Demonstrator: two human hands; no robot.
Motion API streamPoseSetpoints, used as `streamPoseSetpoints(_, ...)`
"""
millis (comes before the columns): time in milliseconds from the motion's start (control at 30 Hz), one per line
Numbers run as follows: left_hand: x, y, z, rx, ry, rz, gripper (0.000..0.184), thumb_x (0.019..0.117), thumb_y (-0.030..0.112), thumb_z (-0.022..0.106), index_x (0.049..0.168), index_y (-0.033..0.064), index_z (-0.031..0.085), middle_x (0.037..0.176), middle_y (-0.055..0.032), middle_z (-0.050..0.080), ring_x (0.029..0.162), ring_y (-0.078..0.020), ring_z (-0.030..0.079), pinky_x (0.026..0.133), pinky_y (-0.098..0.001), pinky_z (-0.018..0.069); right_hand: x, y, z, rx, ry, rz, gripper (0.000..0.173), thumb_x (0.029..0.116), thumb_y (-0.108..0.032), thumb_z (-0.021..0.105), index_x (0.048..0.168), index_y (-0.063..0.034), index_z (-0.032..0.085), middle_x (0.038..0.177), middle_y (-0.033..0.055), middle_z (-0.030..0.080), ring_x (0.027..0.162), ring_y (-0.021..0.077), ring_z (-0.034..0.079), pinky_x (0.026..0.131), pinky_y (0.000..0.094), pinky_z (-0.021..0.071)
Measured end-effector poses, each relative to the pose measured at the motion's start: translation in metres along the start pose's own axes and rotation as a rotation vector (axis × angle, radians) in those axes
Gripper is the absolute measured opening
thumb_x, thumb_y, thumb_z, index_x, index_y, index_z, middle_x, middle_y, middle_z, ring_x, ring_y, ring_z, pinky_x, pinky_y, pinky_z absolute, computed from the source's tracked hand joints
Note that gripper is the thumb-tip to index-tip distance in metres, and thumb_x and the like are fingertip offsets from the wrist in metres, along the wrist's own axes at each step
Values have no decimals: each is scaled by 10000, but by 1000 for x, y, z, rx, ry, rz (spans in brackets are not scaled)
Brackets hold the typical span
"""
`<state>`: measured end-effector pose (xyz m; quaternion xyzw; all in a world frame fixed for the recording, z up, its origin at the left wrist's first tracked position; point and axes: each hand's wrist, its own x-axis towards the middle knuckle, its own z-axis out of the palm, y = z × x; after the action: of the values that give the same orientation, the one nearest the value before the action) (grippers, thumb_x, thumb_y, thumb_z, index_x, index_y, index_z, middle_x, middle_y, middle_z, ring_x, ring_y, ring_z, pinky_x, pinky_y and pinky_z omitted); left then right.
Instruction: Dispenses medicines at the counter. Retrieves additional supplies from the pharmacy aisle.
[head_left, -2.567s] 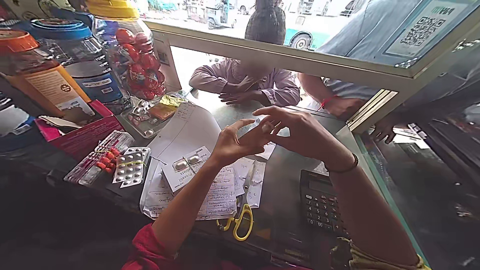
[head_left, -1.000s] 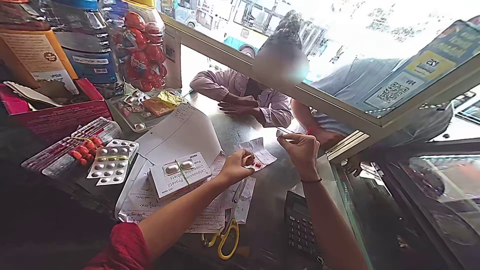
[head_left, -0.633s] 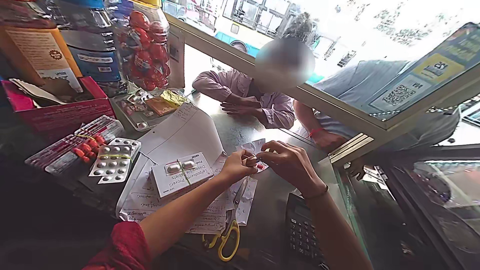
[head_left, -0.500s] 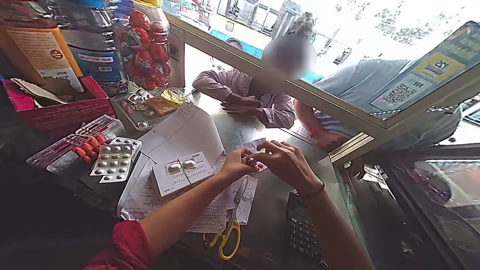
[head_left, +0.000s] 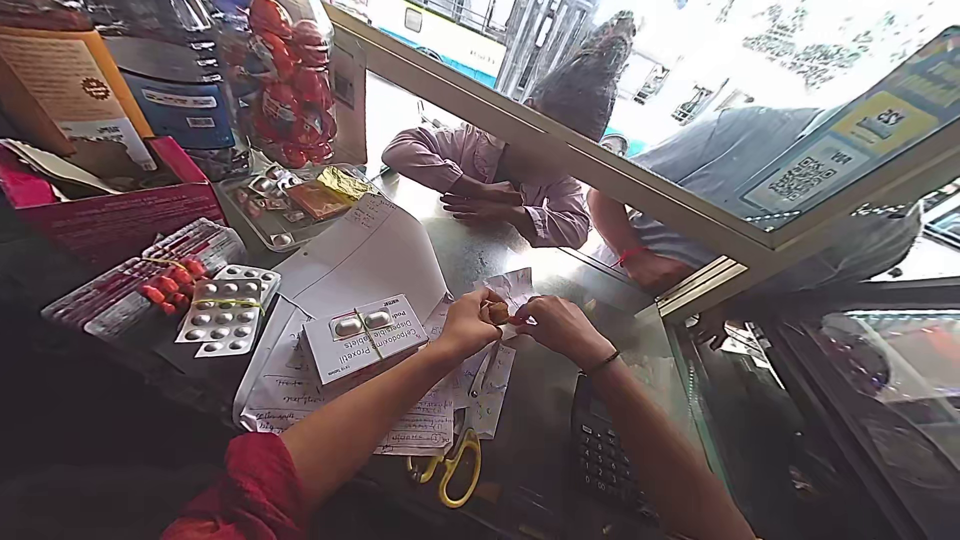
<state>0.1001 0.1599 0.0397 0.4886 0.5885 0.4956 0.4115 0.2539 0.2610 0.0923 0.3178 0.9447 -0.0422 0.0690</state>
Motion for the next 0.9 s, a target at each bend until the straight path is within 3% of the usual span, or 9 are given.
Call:
streamPoseSetpoints(133,-4,4,1,59,-6,75,404,816,-41,754,1199,23,643,1008,-152,691,916,-243,661,835,-451,532,-6,11,6,85,90,-4,183,949,-151,696,972,24,745,937,213,723,937,408,691,804,622,499)
streamPoseSetpoints(233,-5,6,2,63,-10,126,391,820,-33,746,1194,14,641,989,-137,692,899,-219,661,831,-432,535,-25,8,-11,90,467,-89,114,912,-75,705,995,-28,769,847,158,727,772,356,710,648,583,514)
streamPoseSetpoints(300,-5,4,3,37,-3,146,388,809,-32,751,1179,14,640,946,-112,680,854,-191,642,794,-403,529,-40,-3,-27,60,574,-231,169,949,-80,651,1049,-80,787,946,131,703,760,294,685,615,496,521)
streamPoseSetpoints(367,-6,4,4,25,-2,157,388,810,-36,758,1175,0,630,937,-117,674,837,-185,638,778,-389,529,-49,-18,-37,21,570,-375,221,965,-48,596,1043,-109,793,1043,123,682,794,244,683,642,412,564)
streamPoseSetpoints(467,-6,5,5,34,1,150,411,805,-36,762,1189,-3,621,942,-129,669,833,-191,638,776,-394,531,-47,-33,-34,-6,554,-472,283,929,45,579,1023,-104,799,1031,122,685,836,236,681,702,365,576)
streamPoseSetpoints(567,-7,6,4,56,1,121,389,796,-31,771,1155,6,626,933,-133,653,847,-221,626,775,-428,518,-37,-37,-25,-16,510,-470,273,895,97,611,982,-88,793,988,129,691,854,269,685,721,407,578)
streamPoseSetpoints(700,-4,5,3,40,-11,115,342,799,-20,771,1114,-15,638,929,-125,655,847,-203,622,788,-413,523,-32,-41,-21,19,563,-404,183,921,-41,673,1084,-67,753,968,127,723,837,292,723,707,465,581)
streamPoseSetpoints(833,-3,6,3,-46,-48,89,389,767,-46,769,1131,-27,632,981,-113,660,894,-154,627,828,-357,527,-36,-42,-22,15,465,-394,440,860,-16,685,1283,-134,705,1260,83,700,1069,309,690,795,513,563)
streamPoseSetpoints(900,-4,9,2,-86,-88,54,473,753,-79,770,1190,-40,594,1037,-119,646,930,-138,624,854,-330,532,-33,-43,-14,-18,465,-417,391,884,-16,667,1248,-143,740,1193,76,738,1045,303,712,822,530,547)
